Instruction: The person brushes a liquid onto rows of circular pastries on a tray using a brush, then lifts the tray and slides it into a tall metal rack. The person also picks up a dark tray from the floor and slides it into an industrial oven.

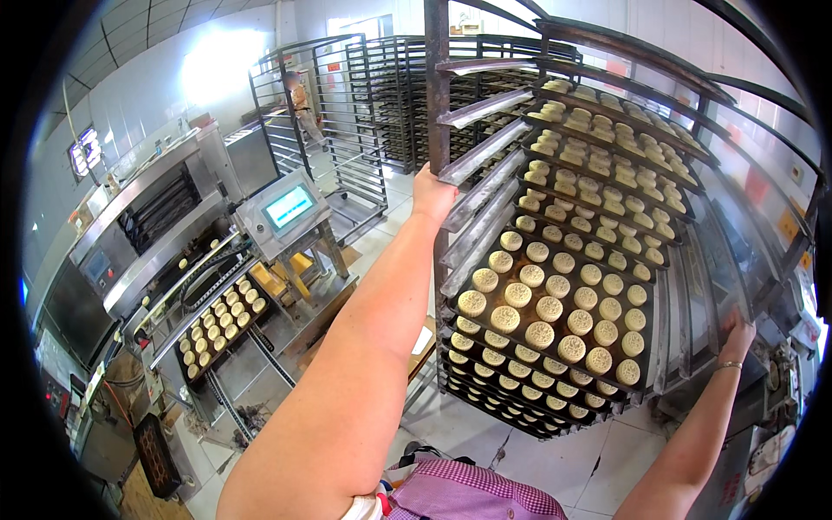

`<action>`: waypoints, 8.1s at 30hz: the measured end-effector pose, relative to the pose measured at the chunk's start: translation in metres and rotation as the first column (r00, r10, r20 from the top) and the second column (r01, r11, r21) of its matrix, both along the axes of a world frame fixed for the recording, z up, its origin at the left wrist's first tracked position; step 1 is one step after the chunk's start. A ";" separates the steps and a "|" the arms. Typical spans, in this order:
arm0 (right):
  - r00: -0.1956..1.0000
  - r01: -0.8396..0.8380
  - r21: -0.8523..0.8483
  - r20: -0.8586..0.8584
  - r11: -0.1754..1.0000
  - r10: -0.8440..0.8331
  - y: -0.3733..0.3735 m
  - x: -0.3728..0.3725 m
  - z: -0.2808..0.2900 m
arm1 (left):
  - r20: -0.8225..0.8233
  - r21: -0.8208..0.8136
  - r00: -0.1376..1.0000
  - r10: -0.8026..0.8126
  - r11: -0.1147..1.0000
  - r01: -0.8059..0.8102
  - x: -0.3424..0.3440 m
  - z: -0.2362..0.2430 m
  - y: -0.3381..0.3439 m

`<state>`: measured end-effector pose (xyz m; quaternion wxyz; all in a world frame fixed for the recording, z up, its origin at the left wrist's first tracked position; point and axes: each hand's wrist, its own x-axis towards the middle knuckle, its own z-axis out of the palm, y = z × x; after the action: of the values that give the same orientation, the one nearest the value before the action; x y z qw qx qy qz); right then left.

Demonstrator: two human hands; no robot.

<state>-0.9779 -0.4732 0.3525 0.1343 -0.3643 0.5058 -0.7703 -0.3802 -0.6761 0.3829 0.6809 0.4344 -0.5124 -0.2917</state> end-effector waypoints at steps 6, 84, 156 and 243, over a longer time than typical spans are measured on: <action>0.999 0.031 0.034 -0.016 0.999 -0.030 -0.001 -0.008 -0.004 | -0.027 0.006 1.000 -0.009 1.000 0.009 -0.002 0.003 0.006; 0.998 0.055 0.038 -0.046 0.998 -0.053 0.000 -0.008 -0.005 | 0.032 -0.004 0.999 0.009 1.000 -0.009 0.003 -0.009 -0.010; 0.989 0.065 0.051 -0.134 0.997 -0.058 0.012 0.020 0.007 | 0.021 0.311 1.000 0.018 0.950 -0.024 0.046 -0.119 0.109; 0.583 -0.262 0.903 -0.133 0.341 0.801 -0.250 0.764 -0.483 | -0.373 0.925 -0.131 0.919 0.379 0.020 0.369 -0.453 0.496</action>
<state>-0.2136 -0.7230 -0.1309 0.3876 -0.6204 0.6508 -0.2033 -0.0108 -0.1805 -0.0701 0.6498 0.5190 0.4381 -0.3412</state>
